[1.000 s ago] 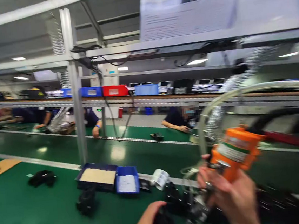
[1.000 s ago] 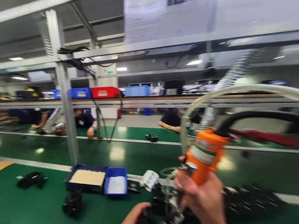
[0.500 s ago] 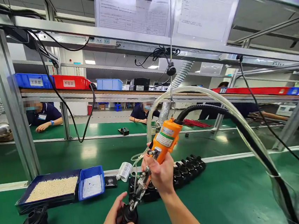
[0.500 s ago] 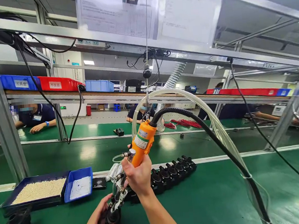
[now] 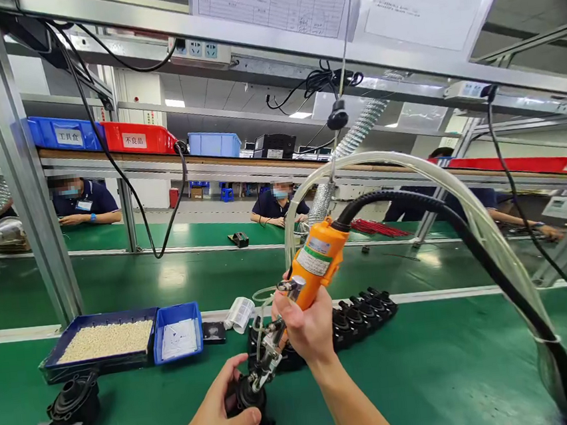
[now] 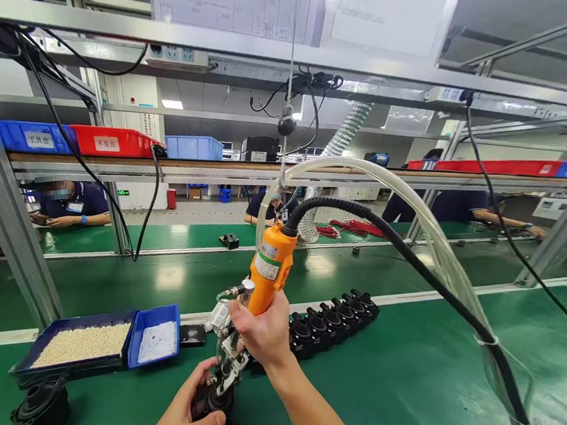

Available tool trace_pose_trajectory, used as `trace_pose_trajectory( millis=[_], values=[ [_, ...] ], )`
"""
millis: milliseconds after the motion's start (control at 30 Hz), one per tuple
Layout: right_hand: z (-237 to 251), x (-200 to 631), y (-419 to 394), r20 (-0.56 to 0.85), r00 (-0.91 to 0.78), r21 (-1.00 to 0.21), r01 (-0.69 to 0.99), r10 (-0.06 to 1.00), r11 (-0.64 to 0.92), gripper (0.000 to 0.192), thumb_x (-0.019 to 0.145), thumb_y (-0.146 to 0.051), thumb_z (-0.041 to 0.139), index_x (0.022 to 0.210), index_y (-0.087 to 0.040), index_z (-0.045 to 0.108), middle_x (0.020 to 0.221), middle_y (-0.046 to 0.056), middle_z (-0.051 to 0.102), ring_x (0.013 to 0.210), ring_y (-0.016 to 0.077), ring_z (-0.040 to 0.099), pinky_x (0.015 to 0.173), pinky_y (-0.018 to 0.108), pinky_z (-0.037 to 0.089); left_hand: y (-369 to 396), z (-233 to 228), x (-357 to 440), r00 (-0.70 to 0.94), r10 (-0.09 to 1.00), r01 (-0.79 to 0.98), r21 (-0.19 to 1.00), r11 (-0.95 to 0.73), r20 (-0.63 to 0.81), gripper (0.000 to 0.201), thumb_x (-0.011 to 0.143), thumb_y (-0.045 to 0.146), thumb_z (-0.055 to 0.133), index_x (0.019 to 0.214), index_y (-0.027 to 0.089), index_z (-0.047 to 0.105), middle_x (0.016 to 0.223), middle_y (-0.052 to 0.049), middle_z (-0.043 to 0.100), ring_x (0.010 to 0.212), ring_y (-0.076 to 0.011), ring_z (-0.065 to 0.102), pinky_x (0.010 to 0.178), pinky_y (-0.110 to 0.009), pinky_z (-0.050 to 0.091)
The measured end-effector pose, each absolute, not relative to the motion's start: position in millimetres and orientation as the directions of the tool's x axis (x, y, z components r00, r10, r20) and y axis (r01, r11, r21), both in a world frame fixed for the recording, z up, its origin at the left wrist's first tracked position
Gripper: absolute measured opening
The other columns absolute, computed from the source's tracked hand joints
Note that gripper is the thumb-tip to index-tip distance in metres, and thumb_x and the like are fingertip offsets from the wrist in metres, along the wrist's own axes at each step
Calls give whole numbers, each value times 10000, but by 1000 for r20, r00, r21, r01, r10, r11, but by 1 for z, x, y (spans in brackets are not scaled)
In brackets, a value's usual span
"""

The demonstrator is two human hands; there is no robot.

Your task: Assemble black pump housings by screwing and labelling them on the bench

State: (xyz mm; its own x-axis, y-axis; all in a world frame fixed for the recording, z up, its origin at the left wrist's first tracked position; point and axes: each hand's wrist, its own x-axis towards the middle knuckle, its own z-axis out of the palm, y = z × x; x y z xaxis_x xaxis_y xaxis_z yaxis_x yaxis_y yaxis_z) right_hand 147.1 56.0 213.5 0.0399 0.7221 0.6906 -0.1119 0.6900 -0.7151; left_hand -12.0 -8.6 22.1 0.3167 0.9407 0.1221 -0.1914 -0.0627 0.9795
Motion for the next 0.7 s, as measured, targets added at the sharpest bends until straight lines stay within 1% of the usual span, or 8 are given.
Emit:
trace_pose_trajectory(
  millis=[67, 167, 233, 333, 467, 567, 633, 700],
  values=[
    [215, 138, 50, 675, 24, -730, -128, 738, 672, 326, 722, -358, 819, 854, -227, 552, 602, -71, 504, 451, 109, 454, 406, 224, 415, -9, 23, -12, 309, 942, -205, 976, -71, 133, 987, 782, 600, 872, 1545, 249, 354, 1303, -121, 515, 1238, -307, 552, 1150, -462, 394],
    [215, 129, 45, 675, 29, -730, -126, 738, 672, 317, 669, -317, 804, 828, -231, 544, 599, -75, 501, 465, 105, 441, 410, 214, 417, -10, 22, -12, 299, 944, -230, 971, -70, 139, 933, 786, 574, 881, 1508, 252, 385, 1385, -136, 494, 1294, -318, 525, 1151, -461, 394],
    [215, 127, 44, 674, 32, -732, -105, 738, 673, 304, 671, -318, 794, 814, -231, 541, 587, -77, 492, 465, 107, 441, 409, 213, 415, -10, 23, -12, 299, 944, -236, 969, -69, 140, 916, 788, 570, 881, 1493, 243, 396, 1414, -148, 492, 1292, -321, 529, 1134, -464, 409],
    [212, 127, 45, 680, 43, -729, -61, 732, 682, 290, 682, -330, 791, 816, -225, 554, 588, -70, 506, 473, 116, 460, 419, 222, 427, -9, 22, -13, 308, 940, -228, 970, -81, 151, 881, 796, 554, 883, 1474, 225, 426, 1379, -150, 531, 1242, -310, 561, 1108, -466, 435],
    [210, 129, 46, 697, 67, -715, -9, 714, 699, 291, 702, -369, 782, 757, -230, 533, 589, -56, 521, 480, 126, 484, 435, 239, 453, -10, 16, -11, 273, 943, -243, 962, -124, 190, 869, 793, 533, 894, 1473, 234, 443, 1387, -142, 520, 1286, -314, 541, 1132, -464, 432],
    [216, 137, 46, 704, 106, -708, 24, 702, 706, 307, 686, -397, 795, 827, -213, 593, 601, -39, 578, 473, 143, 521, 436, 256, 481, -11, 10, -7, 226, 953, -243, 959, -143, 200, 921, 770, 552, 904, 1490, 232, 427, 1292, -120, 517, 1219, -297, 575, 1127, -471, 446],
    [222, 151, 48, 709, 133, -703, 59, 692, 709, 365, 671, -413, 819, 906, -200, 638, 612, -29, 614, 476, 161, 554, 443, 270, 499, -10, 8, -4, 191, 963, -229, 962, -146, 192, 979, 747, 585, 906, 1509, 228, 404, 1210, -93, 487, 1157, -282, 595, 1108, -471, 466],
    [228, 171, 50, 713, 164, -699, 96, 682, 708, 400, 672, -434, 841, 937, -194, 663, 616, -20, 627, 480, 175, 573, 442, 277, 500, -8, 8, -1, 159, 968, -215, 964, -156, 192, 1026, 736, 629, 892, 1526, 222, 380, 1185, -82, 455, 1151, -280, 594, 1116, -470, 464]
  ],
)
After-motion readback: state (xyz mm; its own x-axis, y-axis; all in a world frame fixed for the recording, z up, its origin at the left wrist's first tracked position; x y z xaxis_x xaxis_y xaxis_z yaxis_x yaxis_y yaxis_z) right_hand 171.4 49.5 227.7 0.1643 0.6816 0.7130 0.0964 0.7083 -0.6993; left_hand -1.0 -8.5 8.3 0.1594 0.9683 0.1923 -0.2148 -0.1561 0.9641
